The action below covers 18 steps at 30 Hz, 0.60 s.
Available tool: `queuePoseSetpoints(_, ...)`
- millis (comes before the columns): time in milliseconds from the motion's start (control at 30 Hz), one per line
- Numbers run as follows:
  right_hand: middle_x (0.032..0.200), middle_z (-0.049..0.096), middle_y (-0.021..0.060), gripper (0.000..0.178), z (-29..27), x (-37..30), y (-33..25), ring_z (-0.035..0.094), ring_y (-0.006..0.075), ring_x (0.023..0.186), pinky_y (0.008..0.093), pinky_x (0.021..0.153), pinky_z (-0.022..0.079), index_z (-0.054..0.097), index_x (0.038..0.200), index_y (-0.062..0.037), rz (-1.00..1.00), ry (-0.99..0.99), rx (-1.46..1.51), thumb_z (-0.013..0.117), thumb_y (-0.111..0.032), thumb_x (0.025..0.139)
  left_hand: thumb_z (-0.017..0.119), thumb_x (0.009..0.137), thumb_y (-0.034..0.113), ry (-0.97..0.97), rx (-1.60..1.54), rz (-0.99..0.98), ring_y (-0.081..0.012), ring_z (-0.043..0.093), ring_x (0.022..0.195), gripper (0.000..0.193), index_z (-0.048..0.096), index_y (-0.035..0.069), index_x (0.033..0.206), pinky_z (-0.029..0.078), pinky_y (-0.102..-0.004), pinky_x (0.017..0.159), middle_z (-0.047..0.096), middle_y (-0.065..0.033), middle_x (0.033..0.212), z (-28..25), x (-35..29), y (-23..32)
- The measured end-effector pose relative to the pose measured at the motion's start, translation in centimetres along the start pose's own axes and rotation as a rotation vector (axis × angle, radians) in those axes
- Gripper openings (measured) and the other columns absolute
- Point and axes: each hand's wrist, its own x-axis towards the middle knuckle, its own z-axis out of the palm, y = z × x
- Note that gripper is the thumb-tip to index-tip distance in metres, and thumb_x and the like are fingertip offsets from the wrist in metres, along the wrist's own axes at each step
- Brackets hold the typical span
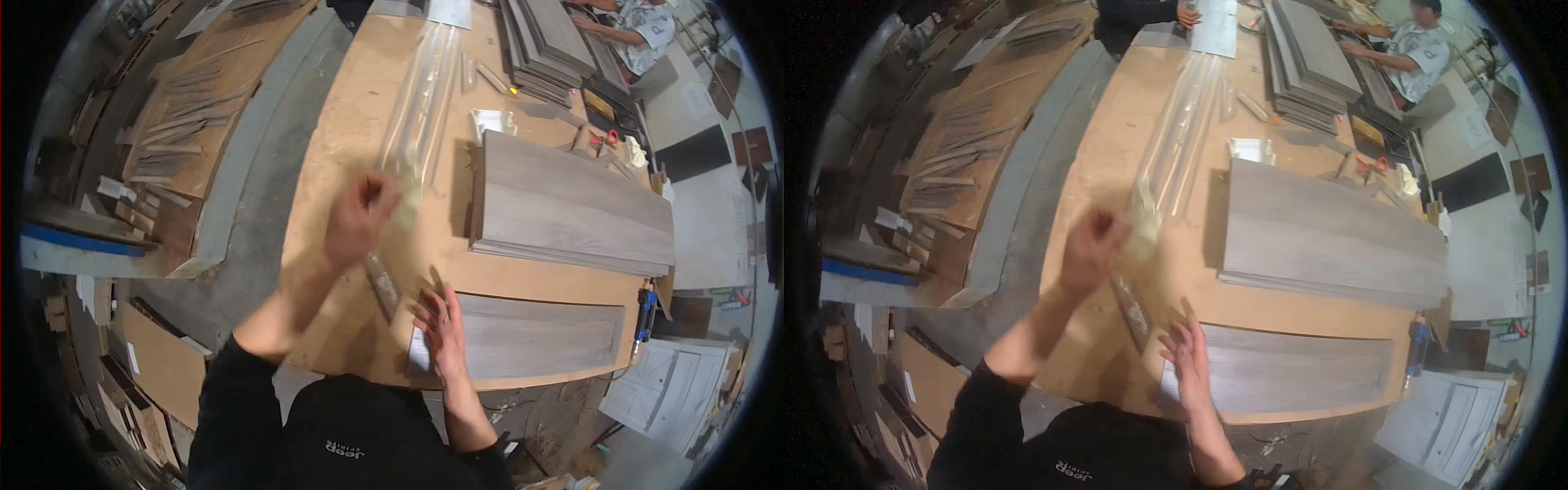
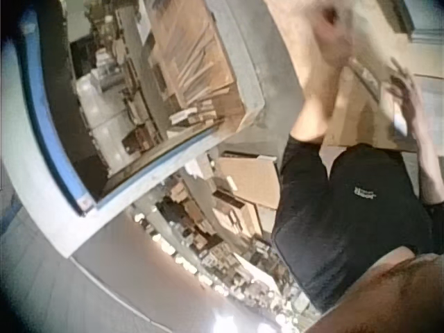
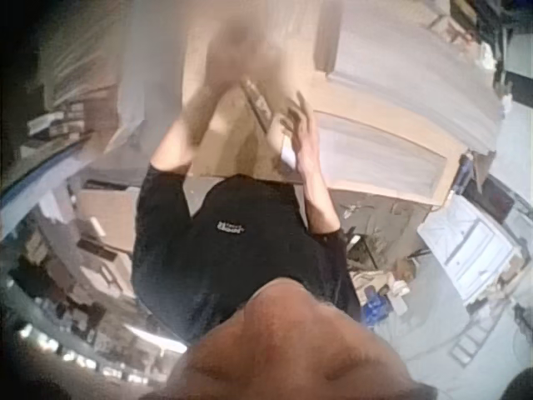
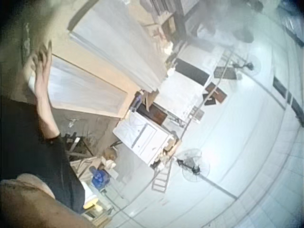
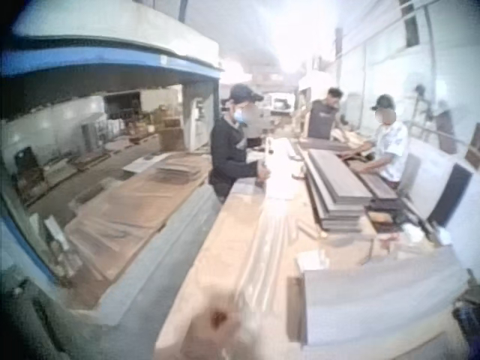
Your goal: The person applies glue onto wooden frame strips, attaches them around the edges of a wooden panel, and fastens them in place using a pneumatic nail gun.
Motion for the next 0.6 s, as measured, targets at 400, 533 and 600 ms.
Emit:
queuePoseSetpoints(400,0.115,0.061,0.0151,0.063,-2.8,0.6,7.8,0.062,0.0341,0.101,0.0481,0.090,0.053,0.053,0.132,-0.0042,0.403,-0.021,0.326,0.066,-0.050,0.091,0.063,0.099,0.013,-0.237,-0.416,-0.381,-0.0132,0.062,0.108,0.022,0.066,0.003,0.119,0.050,-0.0300,0.095,0.067,-0.0056,0.119,-0.9,-21.5,-6.2)
queuePoseSetpoints(533,0.099,0.060,0.0054,0.053,-1.2,1.4,3.1,0.060,0.0217,0.087,0.0414,0.073,0.053,0.059,0.116,-0.0069,0.423,-0.016,0.421,0.070,-0.051,0.088,0.066,0.095,0.024,-0.169,0.449,0.074,-0.0314,0.067,0.103,0.031,0.067,0.007,0.122,0.053,-0.0395,0.092,0.070,-0.0138,0.108,-4.1,-19.1,-8.1)
queuePoseSetpoints(600,0.103,0.063,0.0036,0.048,-1.7,1.9,3.4,0.063,0.0195,0.090,0.0406,0.072,0.054,0.061,0.114,-0.0120,0.407,0.015,0.569,0.068,-0.053,0.090,0.066,0.094,0.026,-0.056,0.673,0.198,-0.0365,0.067,0.102,0.032,0.068,0.007,0.120,0.052,-0.0434,0.092,0.070,-0.0153,0.106,-5.7,-17.4,-12.5)
